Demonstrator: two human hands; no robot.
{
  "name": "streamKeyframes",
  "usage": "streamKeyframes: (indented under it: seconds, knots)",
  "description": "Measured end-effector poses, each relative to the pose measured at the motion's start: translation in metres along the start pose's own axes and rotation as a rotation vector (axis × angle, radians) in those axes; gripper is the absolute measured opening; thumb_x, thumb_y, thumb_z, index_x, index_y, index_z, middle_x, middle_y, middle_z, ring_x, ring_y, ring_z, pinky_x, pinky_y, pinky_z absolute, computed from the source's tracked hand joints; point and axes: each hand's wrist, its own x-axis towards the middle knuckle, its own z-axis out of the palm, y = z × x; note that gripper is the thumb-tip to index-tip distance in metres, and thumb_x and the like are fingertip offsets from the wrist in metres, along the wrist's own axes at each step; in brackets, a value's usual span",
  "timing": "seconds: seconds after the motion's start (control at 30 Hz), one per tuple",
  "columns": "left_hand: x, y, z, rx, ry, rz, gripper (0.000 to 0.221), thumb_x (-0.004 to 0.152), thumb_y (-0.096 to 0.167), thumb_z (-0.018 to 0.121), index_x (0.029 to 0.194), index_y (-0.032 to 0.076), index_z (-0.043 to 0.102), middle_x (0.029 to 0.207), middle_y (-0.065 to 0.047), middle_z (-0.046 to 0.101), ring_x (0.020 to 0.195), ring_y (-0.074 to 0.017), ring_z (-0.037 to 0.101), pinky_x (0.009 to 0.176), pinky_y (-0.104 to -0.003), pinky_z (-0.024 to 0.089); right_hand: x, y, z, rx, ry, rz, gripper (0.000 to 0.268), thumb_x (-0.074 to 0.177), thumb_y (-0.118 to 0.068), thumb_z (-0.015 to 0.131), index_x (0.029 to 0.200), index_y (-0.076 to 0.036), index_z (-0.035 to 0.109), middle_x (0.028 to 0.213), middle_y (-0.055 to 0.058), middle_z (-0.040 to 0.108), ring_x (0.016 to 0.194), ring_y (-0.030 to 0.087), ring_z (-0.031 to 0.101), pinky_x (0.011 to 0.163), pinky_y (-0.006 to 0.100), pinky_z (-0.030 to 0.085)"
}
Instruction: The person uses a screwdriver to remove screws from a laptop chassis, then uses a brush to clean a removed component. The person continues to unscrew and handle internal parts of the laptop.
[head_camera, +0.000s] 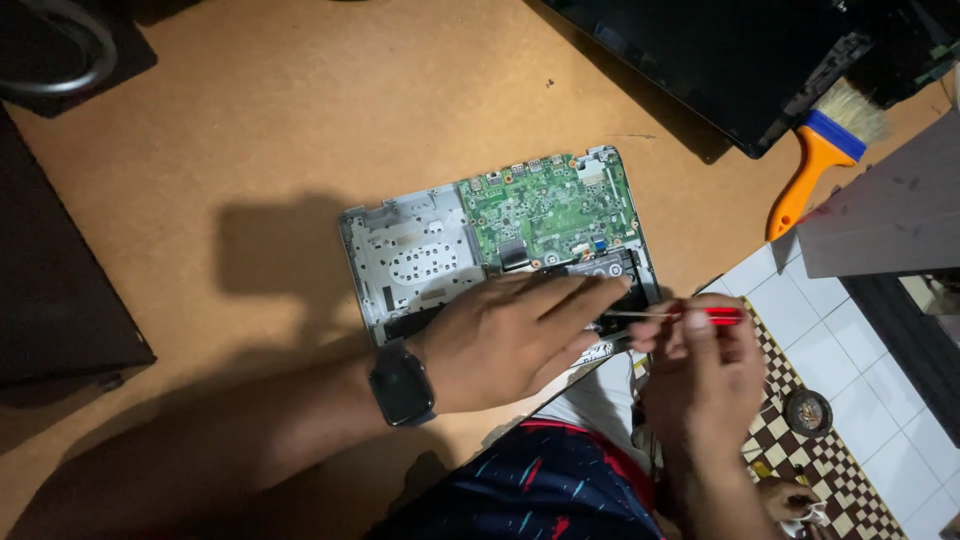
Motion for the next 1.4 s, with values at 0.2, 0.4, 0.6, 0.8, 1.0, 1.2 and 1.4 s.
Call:
streamKeyframes:
  seconds: [0.2,0.4,0.6,0.8,1.0,1.2,1.4]
  knots:
    - [0.002,-0.004,-0.001,0.084,-0.171,0.158,0.025,0.092,0.011,0.057,0.112,-0.003,0.062,0.128,-0.021,0.061,0.118,-0.0330,0.057,0.108,-0.043,0.043,0.041,-0.020,-0.017,-0.403,-0.028,-0.283,0.013,0.113,-0.003,0.050,0.124,-0.002,0.044,0.118,0.016,0.061,0.102,0.018,0.061,0.096,0.030,0.055]
    - [-0.010,-0.001,0.012,0.067,-0.269,0.191,0.039,0.093,0.012,0.053,0.123,-0.012,0.061,0.138,-0.027,0.058,0.133,-0.0400,0.053,0.118,-0.047,0.038,0.054,-0.033,-0.017,-0.771,-0.121,-0.339,0.016,0.111,-0.001,0.060,0.121,0.006,0.049,0.109,0.018,0.063,0.094,0.022,0.064,0.090,0.031,0.055]
    - [-0.006,0.001,0.010,0.087,-0.279,0.193,0.038,0.093,0.011,0.053,0.121,-0.014,0.062,0.136,-0.028,0.058,0.130,-0.0398,0.054,0.117,-0.045,0.039,0.059,-0.045,-0.008,-0.926,-0.235,-0.448,0.019,0.107,0.006,0.064,0.119,0.010,0.051,0.103,0.019,0.066,0.091,0.023,0.068,0.086,0.031,0.056]
    - [-0.009,-0.001,0.014,0.064,-0.313,0.170,0.041,0.093,0.012,0.052,0.125,-0.014,0.059,0.139,-0.029,0.057,0.134,-0.0410,0.054,0.118,-0.048,0.039,0.064,-0.050,-0.002,-0.979,-0.296,-0.398,0.020,0.104,0.005,0.067,0.117,0.009,0.053,0.100,0.018,0.067,0.088,0.022,0.069,0.080,0.029,0.055]
    - [-0.009,-0.001,0.016,0.054,-0.319,0.142,0.040,0.094,0.010,0.053,0.125,-0.014,0.060,0.139,-0.028,0.058,0.134,-0.0403,0.055,0.119,-0.047,0.040,0.066,-0.051,-0.001,-1.015,-0.343,-0.469,0.021,0.102,0.009,0.070,0.116,0.011,0.053,0.101,0.019,0.068,0.088,0.023,0.069,0.080,0.029,0.055]
    - [-0.009,0.000,0.014,0.031,-0.270,0.138,0.036,0.095,0.011,0.053,0.121,-0.013,0.061,0.137,-0.027,0.059,0.131,-0.0406,0.056,0.118,-0.048,0.040,0.069,-0.052,-0.003,-1.031,-0.372,-0.488,0.022,0.101,0.006,0.072,0.114,0.010,0.056,0.099,0.019,0.069,0.081,0.021,0.067,0.072,0.027,0.053]
    - [-0.010,0.001,0.016,0.056,-0.266,0.130,0.037,0.096,0.012,0.053,0.121,-0.014,0.061,0.138,-0.028,0.060,0.133,-0.0404,0.056,0.119,-0.047,0.040,0.067,-0.053,-0.001,-1.125,-0.371,-0.542,0.023,0.100,0.008,0.075,0.111,0.009,0.056,0.097,0.018,0.069,0.077,0.020,0.064,0.069,0.028,0.050]
